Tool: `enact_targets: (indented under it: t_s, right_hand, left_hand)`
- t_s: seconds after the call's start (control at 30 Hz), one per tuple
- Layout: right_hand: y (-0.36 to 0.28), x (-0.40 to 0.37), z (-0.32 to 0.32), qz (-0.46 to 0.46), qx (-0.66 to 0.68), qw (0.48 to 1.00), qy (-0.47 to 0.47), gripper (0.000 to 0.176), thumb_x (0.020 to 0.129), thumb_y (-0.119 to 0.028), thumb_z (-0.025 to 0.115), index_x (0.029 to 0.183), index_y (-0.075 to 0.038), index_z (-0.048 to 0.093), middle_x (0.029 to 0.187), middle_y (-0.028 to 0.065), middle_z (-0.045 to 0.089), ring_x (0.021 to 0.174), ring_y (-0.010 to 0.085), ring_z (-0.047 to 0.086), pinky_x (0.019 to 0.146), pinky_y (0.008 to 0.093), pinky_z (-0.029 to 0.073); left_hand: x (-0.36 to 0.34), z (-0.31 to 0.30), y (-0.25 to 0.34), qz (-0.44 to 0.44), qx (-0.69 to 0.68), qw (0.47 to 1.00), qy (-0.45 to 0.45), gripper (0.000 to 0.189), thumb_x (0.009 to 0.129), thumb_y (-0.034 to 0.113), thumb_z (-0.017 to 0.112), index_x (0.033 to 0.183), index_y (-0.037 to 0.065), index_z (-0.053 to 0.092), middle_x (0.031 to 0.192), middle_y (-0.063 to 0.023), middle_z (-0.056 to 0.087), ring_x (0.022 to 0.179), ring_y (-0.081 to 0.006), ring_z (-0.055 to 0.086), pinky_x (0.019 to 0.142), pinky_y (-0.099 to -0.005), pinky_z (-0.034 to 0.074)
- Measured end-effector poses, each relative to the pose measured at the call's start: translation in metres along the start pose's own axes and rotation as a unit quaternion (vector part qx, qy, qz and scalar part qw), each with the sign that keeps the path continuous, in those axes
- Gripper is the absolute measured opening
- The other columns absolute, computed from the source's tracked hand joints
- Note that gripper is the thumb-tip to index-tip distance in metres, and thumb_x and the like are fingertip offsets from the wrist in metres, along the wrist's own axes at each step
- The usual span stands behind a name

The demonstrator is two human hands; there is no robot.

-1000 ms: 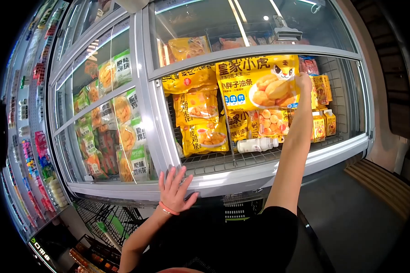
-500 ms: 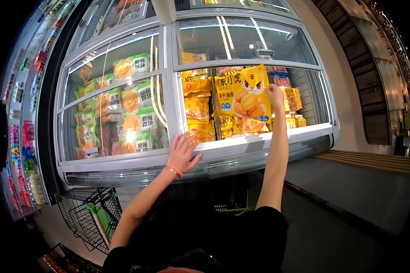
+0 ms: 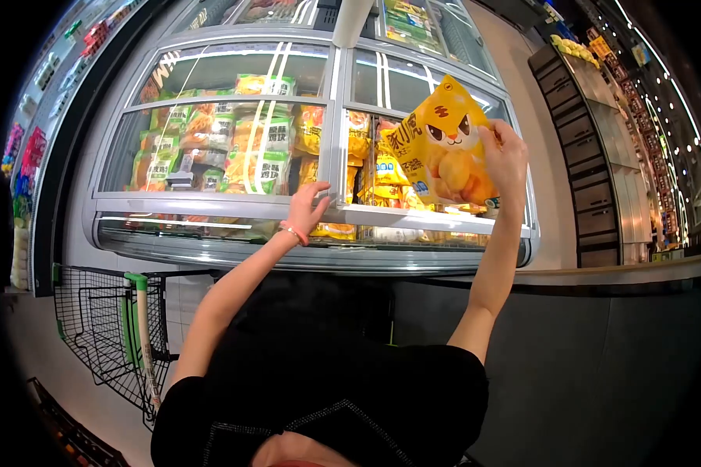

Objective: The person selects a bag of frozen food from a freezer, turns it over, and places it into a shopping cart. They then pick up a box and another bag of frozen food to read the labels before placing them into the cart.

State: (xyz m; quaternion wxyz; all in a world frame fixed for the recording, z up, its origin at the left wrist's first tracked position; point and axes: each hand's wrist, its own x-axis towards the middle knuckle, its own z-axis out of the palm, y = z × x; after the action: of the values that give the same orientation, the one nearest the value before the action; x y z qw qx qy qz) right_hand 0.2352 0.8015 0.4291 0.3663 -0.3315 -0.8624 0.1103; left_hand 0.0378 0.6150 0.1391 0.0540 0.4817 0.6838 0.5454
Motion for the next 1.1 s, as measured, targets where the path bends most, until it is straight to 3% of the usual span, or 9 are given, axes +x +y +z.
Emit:
enact_targets:
  t_s: [0.03, 0.13, 0.17, 0.3, 0.33, 0.43, 0.6, 0.8, 1.1]
  right_hand:
    - [-0.016, 0.001, -0.011, -0.01, 0.024, 1.0, -0.005, 0.019, 0.083, -0.016, 0.058, 0.088, 0.002, 0.058, 0.069, 0.0081, 0.058, 0.064, 0.013, 0.054, 0.059, 0.0252, 0.043]
    - [-0.064, -0.004, -0.038, -0.037, 0.087, 0.995, -0.03, 0.017, 0.087, -0.013, 0.056, 0.087, 0.004, 0.057, 0.069, 0.0005, 0.055, 0.065, 0.0032, 0.047, 0.058, 0.0176, 0.039]
    - [-0.082, -0.003, -0.044, -0.051, 0.095, 0.993, -0.04, 0.016, 0.087, -0.013, 0.056, 0.088, 0.003, 0.057, 0.071, 0.0001, 0.055, 0.065, 0.0029, 0.048, 0.058, 0.0173, 0.039]
    - [-0.123, 0.005, -0.039, -0.098, 0.175, 0.976, -0.083, 0.015, 0.087, -0.012, 0.055, 0.091, 0.003, 0.057, 0.076, -0.0007, 0.057, 0.068, 0.0029, 0.049, 0.062, 0.0162, 0.04]
    - [-0.134, 0.007, -0.034, -0.104, 0.192, 0.971, -0.095, 0.015, 0.087, -0.011, 0.055, 0.091, 0.003, 0.057, 0.077, -0.0005, 0.057, 0.069, 0.0031, 0.05, 0.063, 0.0162, 0.04]
    - [-0.161, 0.005, -0.025, -0.122, 0.225, 0.957, -0.139, 0.016, 0.088, -0.012, 0.055, 0.092, 0.004, 0.058, 0.08, 0.0004, 0.058, 0.073, 0.0041, 0.052, 0.066, 0.0165, 0.041]
    - [-0.194, 0.012, -0.006, -0.113, 0.242, 0.95, -0.162, 0.018, 0.088, -0.014, 0.054, 0.093, 0.004, 0.058, 0.081, 0.0015, 0.059, 0.073, 0.0048, 0.053, 0.067, 0.0169, 0.042]
    - [-0.19, 0.017, 0.021, -0.078, 0.335, 0.918, -0.198, 0.019, 0.089, -0.014, 0.054, 0.093, 0.003, 0.059, 0.083, 0.0027, 0.061, 0.073, 0.0053, 0.054, 0.065, 0.0162, 0.043]
    - [-0.162, 0.0, 0.072, -0.058, 0.354, 0.9, -0.249, 0.018, 0.088, -0.015, 0.053, 0.089, 0.002, 0.058, 0.081, 0.0008, 0.06, 0.072, 0.0048, 0.051, 0.068, 0.017, 0.039]
  left_hand:
    - [0.0, -0.008, 0.005, -0.029, -0.039, 0.999, -0.004, 0.029, 0.079, 0.012, 0.061, 0.106, 0.002, 0.057, 0.098, -0.0096, 0.061, 0.092, -0.0241, 0.058, 0.078, -0.0322, 0.046]
    - [-0.003, -0.016, 0.006, -0.15, -0.246, 0.957, -0.035, 0.032, 0.083, 0.013, 0.06, 0.112, 0.001, 0.055, 0.105, -0.0086, 0.061, 0.095, -0.016, 0.057, 0.079, -0.0279, 0.045]
    - [-0.003, -0.021, 0.008, -0.157, -0.26, 0.952, -0.044, 0.035, 0.085, 0.012, 0.058, 0.117, -0.001, 0.051, 0.109, -0.0092, 0.059, 0.095, -0.012, 0.056, 0.079, -0.025, 0.045]
    - [-0.027, -0.059, 0.017, -0.114, -0.389, 0.914, -0.02, 0.038, 0.086, 0.013, 0.056, 0.12, -0.001, 0.047, 0.105, -0.0095, 0.059, 0.09, -0.0156, 0.058, 0.08, -0.0274, 0.046]
    - [-0.035, -0.075, 0.019, -0.115, -0.424, 0.898, -0.027, 0.029, 0.087, 0.014, 0.055, 0.111, -0.003, 0.053, 0.096, -0.0079, 0.061, 0.087, -0.0139, 0.058, 0.078, -0.0261, 0.046]
    - [-0.07, -0.118, 0.033, -0.162, -0.389, 0.906, 0.031, 0.022, 0.089, 0.016, 0.052, 0.089, -0.004, 0.06, 0.079, -0.0045, 0.063, 0.078, -0.0075, 0.057, 0.07, -0.0222, 0.044]
    - [-0.096, -0.191, 0.05, -0.123, -0.365, 0.902, 0.197, 0.02, 0.09, 0.016, 0.051, 0.08, 0.0, 0.054, 0.067, 0.0048, 0.047, 0.062, -0.0031, 0.038, 0.056, -0.0194, 0.033]
    - [-0.113, -0.286, 0.085, -0.071, -0.266, 0.938, 0.209, 0.02, 0.091, 0.015, 0.048, 0.077, 0.001, 0.049, 0.067, 0.0058, 0.043, 0.063, -0.002, 0.036, 0.055, -0.0189, 0.031]
    - [-0.128, -0.315, 0.123, -0.091, -0.247, 0.94, 0.216, 0.017, 0.091, 0.011, 0.046, 0.08, -0.001, 0.051, 0.074, 0.0034, 0.051, 0.07, -0.0022, 0.041, 0.062, -0.0187, 0.035]
